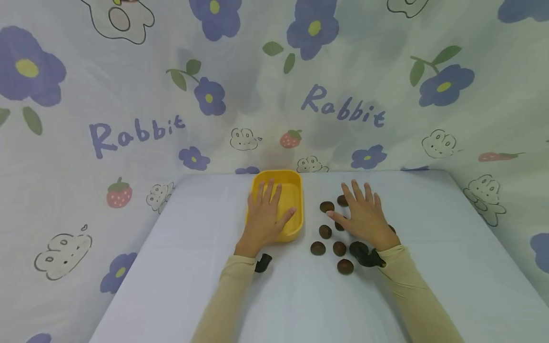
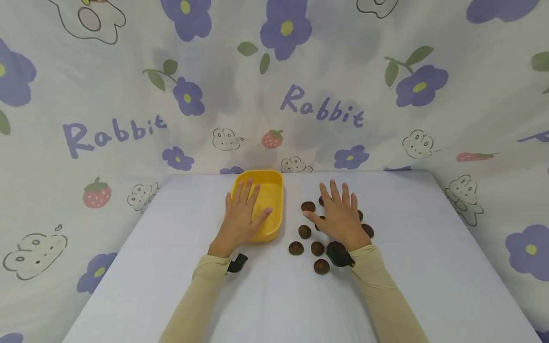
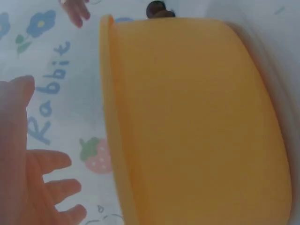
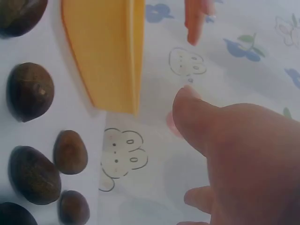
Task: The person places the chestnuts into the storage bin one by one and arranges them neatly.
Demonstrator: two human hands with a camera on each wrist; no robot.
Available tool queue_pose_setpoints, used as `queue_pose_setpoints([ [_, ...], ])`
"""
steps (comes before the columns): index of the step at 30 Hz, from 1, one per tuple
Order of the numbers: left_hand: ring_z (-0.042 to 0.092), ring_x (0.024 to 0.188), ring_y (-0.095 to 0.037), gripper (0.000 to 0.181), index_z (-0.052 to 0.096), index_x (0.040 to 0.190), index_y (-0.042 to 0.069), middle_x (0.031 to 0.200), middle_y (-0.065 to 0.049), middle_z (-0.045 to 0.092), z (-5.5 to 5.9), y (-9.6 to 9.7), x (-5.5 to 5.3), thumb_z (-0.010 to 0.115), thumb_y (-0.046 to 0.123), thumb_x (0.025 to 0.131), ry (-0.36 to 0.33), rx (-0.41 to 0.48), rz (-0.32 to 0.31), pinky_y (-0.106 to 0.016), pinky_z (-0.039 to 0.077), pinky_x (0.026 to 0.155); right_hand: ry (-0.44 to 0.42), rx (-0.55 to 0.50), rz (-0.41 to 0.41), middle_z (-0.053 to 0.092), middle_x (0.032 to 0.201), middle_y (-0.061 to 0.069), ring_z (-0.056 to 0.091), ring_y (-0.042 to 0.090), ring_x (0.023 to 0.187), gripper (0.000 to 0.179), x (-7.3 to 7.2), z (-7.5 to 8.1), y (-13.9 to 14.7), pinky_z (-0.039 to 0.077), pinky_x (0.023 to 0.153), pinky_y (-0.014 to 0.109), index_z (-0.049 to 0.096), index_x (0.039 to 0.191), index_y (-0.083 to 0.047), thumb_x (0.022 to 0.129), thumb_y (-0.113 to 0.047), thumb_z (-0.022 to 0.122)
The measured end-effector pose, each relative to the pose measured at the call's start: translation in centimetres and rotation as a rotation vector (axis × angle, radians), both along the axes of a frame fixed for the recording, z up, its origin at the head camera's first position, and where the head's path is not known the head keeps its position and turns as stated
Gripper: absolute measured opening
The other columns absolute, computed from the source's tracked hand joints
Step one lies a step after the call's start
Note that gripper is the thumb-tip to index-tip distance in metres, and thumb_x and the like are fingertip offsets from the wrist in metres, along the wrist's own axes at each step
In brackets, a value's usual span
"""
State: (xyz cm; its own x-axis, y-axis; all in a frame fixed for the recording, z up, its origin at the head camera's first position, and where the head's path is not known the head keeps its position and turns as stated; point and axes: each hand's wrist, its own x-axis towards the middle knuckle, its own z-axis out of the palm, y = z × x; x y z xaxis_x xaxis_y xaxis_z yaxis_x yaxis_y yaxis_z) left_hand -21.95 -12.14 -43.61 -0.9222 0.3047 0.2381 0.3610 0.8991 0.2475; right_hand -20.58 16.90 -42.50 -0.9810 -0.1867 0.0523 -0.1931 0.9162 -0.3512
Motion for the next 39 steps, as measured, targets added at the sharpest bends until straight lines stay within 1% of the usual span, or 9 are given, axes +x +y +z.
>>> queue_pose_setpoints([
  [4, 0.011, 0.162, -0.039, 0.082, 0.028, 0.164, 0.008, 0.174, -0.015, 0.017, 0.5, -1.4, 0.1, 0.038, 0.064, 0.105, -0.002, 0.102, 0.002, -0.072, 0.008, 0.127, 0.019, -0.029, 0.014, 0.012, 0.172, 0.028, 0.008, 0.059, 0.155, 0.097, 0.0, 0.6, 0.2, 0.011, 0.122, 0.077, 0.020, 0.165, -0.005, 0.099, -0.067, 0.052],
  [6, 0.010, 0.162, -0.038, 0.081, 0.029, 0.163, 0.007, 0.174, -0.015, 0.017, 0.6, -2.5, 0.2, 0.040, 0.062, 0.105, -0.013, 0.169, 0.010, -0.071, 0.007, 0.127, 0.029, -0.064, 0.020, 0.014, 0.171, 0.029, 0.011, 0.059, 0.155, 0.095, 0.1, 1.0, 0.3, 0.013, 0.122, 0.077, 0.020, 0.165, -0.003, 0.100, -0.064, 0.053],
  [8, 0.010, 0.162, -0.039, 0.080, 0.028, 0.163, 0.007, 0.174, -0.015, 0.017, 0.6, -3.6, 0.2, 0.042, 0.060, 0.106, -0.021, 0.204, 0.028, -0.071, 0.007, 0.128, 0.028, -0.103, 0.022, 0.014, 0.171, 0.029, 0.011, 0.059, 0.155, 0.094, 0.2, 1.4, 0.3, 0.013, 0.122, 0.077, 0.018, 0.165, -0.003, 0.101, -0.062, 0.053],
  [12, 0.012, 0.162, -0.041, 0.079, 0.028, 0.164, 0.007, 0.174, -0.015, 0.017, 0.0, -5.6, 0.2, 0.044, 0.058, 0.105, -0.045, 0.262, 0.071, -0.069, 0.008, 0.128, 0.041, -0.179, 0.025, 0.015, 0.171, 0.029, 0.012, 0.058, 0.155, 0.092, 0.5, 1.8, 0.6, 0.015, 0.123, 0.076, 0.018, 0.165, -0.002, 0.102, -0.057, 0.056],
  [16, 0.013, 0.161, -0.041, 0.082, 0.026, 0.165, 0.009, 0.175, -0.014, 0.017, -0.7, -6.6, 0.0, 0.046, 0.061, 0.104, -0.093, 0.315, 0.076, -0.066, 0.008, 0.130, 0.098, -0.263, 0.039, 0.022, 0.169, 0.030, 0.019, 0.053, 0.155, 0.089, 0.6, 2.1, 1.3, 0.020, 0.124, 0.072, 0.021, 0.163, 0.001, 0.102, -0.051, 0.060],
  [20, 0.016, 0.160, -0.042, 0.084, 0.025, 0.165, 0.009, 0.174, -0.016, 0.018, -1.5, -7.2, -0.2, 0.047, 0.061, 0.104, -0.129, 0.340, 0.075, -0.066, 0.011, 0.129, 0.135, -0.339, 0.048, 0.025, 0.168, 0.027, 0.023, 0.050, 0.156, 0.086, 0.5, 2.3, 2.0, 0.023, 0.124, 0.069, 0.022, 0.163, 0.001, 0.103, -0.047, 0.061],
  [25, 0.018, 0.159, -0.043, 0.086, 0.025, 0.164, 0.007, 0.173, -0.019, 0.020, -2.4, -7.5, -0.5, 0.050, 0.061, 0.102, -0.153, 0.370, 0.063, -0.065, 0.014, 0.129, 0.130, -0.393, 0.015, 0.027, 0.169, 0.024, 0.024, 0.048, 0.156, 0.084, 0.5, 2.3, 2.6, 0.024, 0.124, 0.069, 0.024, 0.163, -0.003, 0.102, -0.047, 0.061],
  [30, 0.018, 0.160, -0.042, 0.090, 0.021, 0.165, 0.007, 0.173, -0.019, 0.018, -3.0, -7.8, -0.6, 0.048, 0.065, 0.102, -0.199, 0.370, 0.057, -0.063, 0.016, 0.130, 0.112, -0.409, -0.022, 0.028, 0.169, 0.023, 0.024, 0.049, 0.155, 0.082, 0.5, 2.2, 3.2, 0.025, 0.123, 0.070, 0.024, 0.164, -0.007, 0.103, -0.047, 0.060],
  [39, 0.013, 0.162, -0.036, 0.100, 0.009, 0.167, 0.012, 0.176, -0.013, 0.010, -3.1, -7.8, -0.8, 0.049, 0.072, 0.098, -0.328, 0.376, 0.079, -0.058, 0.014, 0.132, 0.103, -0.393, -0.050, 0.032, 0.164, 0.030, 0.030, 0.052, 0.151, 0.080, -0.2, 1.7, 4.4, 0.028, 0.120, 0.071, 0.027, 0.163, -0.004, 0.103, -0.046, 0.059],
])
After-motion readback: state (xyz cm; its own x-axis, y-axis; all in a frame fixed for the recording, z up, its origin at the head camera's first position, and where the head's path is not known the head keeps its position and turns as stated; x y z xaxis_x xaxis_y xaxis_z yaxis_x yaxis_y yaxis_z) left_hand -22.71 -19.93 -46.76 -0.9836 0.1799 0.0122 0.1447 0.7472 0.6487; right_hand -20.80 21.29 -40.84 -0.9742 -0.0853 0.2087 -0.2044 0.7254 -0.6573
